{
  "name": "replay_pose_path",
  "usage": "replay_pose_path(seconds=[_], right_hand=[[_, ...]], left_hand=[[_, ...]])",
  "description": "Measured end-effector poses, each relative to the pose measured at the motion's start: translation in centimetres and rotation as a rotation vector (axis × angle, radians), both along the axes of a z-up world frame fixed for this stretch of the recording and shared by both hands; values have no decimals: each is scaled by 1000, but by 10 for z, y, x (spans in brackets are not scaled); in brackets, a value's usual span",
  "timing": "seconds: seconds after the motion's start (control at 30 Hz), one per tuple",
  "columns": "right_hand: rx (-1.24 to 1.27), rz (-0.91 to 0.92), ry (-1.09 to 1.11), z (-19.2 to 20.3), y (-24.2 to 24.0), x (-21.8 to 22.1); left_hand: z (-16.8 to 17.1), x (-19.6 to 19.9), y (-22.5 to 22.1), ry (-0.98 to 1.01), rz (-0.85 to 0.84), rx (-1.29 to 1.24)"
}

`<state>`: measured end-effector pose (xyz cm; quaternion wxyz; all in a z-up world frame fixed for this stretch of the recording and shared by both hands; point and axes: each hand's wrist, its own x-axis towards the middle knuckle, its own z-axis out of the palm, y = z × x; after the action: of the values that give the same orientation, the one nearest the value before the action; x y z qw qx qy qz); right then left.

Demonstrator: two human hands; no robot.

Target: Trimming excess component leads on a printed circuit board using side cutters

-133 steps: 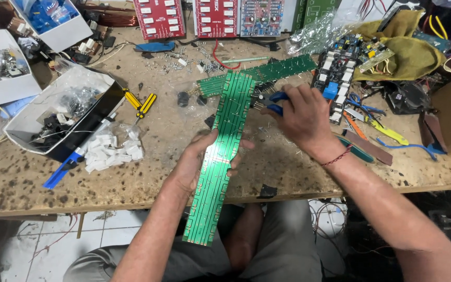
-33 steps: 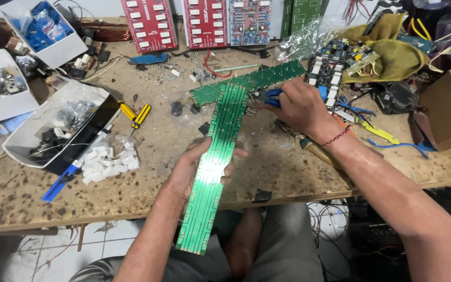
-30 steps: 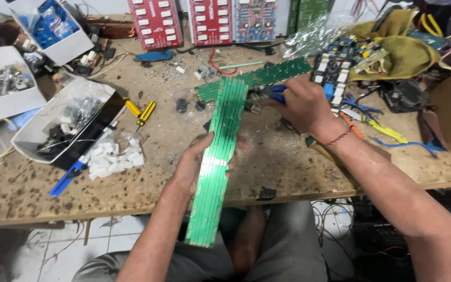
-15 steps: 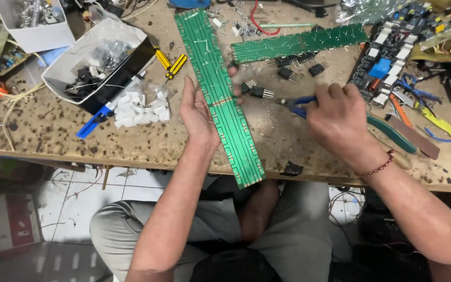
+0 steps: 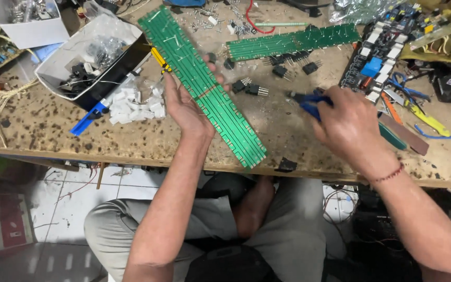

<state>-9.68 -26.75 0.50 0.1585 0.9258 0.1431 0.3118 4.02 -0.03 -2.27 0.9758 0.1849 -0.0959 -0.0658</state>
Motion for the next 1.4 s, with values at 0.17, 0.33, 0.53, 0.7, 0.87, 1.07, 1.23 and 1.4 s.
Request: replay_pose_path(seconds=[0.17,0.33,0.53,0.7,0.87,1.07,1.23,1.4], right_hand=[[6,136,-7,8,52,-35],[-168,128,98,26,77,-52],[-181,152,2,26,79,-43],[-206,202,-1,27,80,-37],[-250,216,-27,33,79,-30],[-16,-51,291,29,52,-25],[-281,-353,237,23,46,-16],[-269,-182,8,35,46,-17]], left_hand=[[-2,3,3,-5,22,-34],[5,-8,10,-139,-53,-152],[5,-6,11,-89,-82,-184],[15,-11,10,38,-35,-116],[5,-3,9,47,-117,-128],[24,19,13,-35,-70,57],[48,42,21,-188,-108,87],[50,60,6,-427,-171,10]])
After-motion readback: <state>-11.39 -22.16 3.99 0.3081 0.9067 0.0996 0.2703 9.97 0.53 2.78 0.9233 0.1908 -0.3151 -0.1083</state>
